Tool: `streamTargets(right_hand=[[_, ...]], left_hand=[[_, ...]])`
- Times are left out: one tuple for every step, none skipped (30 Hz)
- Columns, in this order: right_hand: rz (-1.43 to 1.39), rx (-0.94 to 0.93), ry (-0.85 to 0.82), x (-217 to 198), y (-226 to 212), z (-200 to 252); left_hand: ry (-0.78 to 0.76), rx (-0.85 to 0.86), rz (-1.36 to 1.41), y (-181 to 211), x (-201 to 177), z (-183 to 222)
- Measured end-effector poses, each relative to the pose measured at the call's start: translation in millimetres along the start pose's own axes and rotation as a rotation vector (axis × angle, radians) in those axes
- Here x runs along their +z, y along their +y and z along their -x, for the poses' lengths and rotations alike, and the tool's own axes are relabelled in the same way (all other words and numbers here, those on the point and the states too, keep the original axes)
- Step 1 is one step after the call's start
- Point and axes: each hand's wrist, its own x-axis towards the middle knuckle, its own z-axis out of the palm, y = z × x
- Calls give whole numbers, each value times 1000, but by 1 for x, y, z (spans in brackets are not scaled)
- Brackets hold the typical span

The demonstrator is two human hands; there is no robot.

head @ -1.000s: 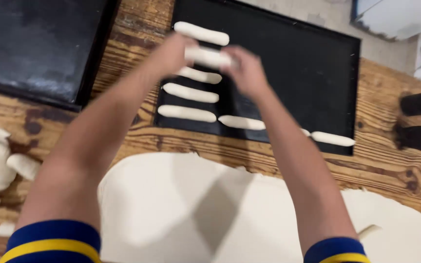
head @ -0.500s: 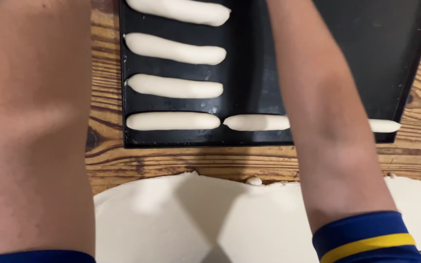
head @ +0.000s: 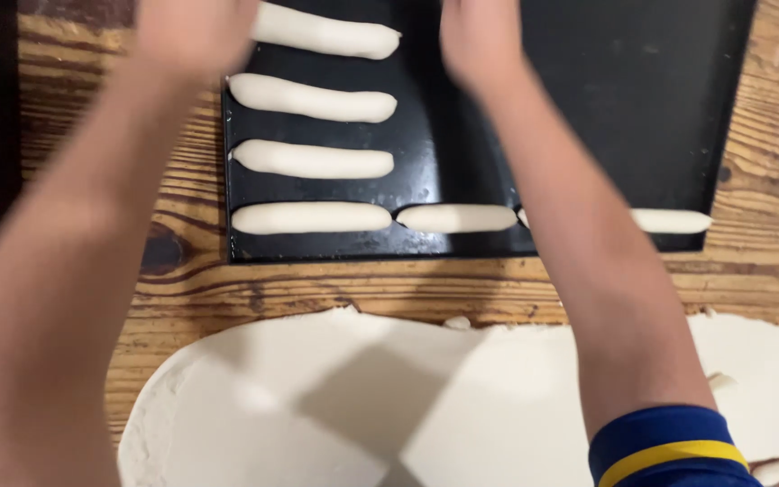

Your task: Shape dough into small rolls and arrange them on a baking tray.

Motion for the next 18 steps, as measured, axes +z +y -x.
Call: streamTargets(right_hand=[[7,-2,15,-3,-35,8],[14,3,27,-21,-70,51],[-117,83,-101,-38,-108,92],[-250,159,-231,-57,-152,134],[-241,170,-215,-47,-164,205],[-393,311,-272,-49,-183,277],[-545,441,-321,-61,-204,345],[-534,441,-298,-78,-240,368],[-496,520,-303,-95,-277,393],[-459,599,-306,-110,-315,420],[-439,606,-284,-117,-336,437],[-450,689,-205,-124,-356,456],[-451,794,-117,-134,-383,481],[-422,823,-88,-137,-382,490],[-393,851,-74,-143,-392,506],[-364,878,-61,-148,-397,524],[-329,942,-10,-151,-393,542],[-283,929,7,-155,-386,560]], left_hand=[[10,10,-15,26,-17,1],[12,24,-17,50,-21,46],[33,145,159,74,-31,92],[49,267,336,97,-50,143],[44,287,337,107,-34,191],[-90,193,512,120,-26,242],[-222,100,678,136,-21,290],[-222,126,673,163,-33,316],[-244,0,833,189,-44,342],[-271,-130,989,216,-54,369],[-278,-100,995,238,-52,383],[-294,-192,1089,261,-48,398],[-338,-281,1190,287,-43,418],[-375,-247,1206,305,-30,425],[-465,-224,1198,325,-18,436],[-554,-199,1188,346,-4,447],[-630,-148,1196,360,0,448],[-735,-111,1170,374,5,448]])
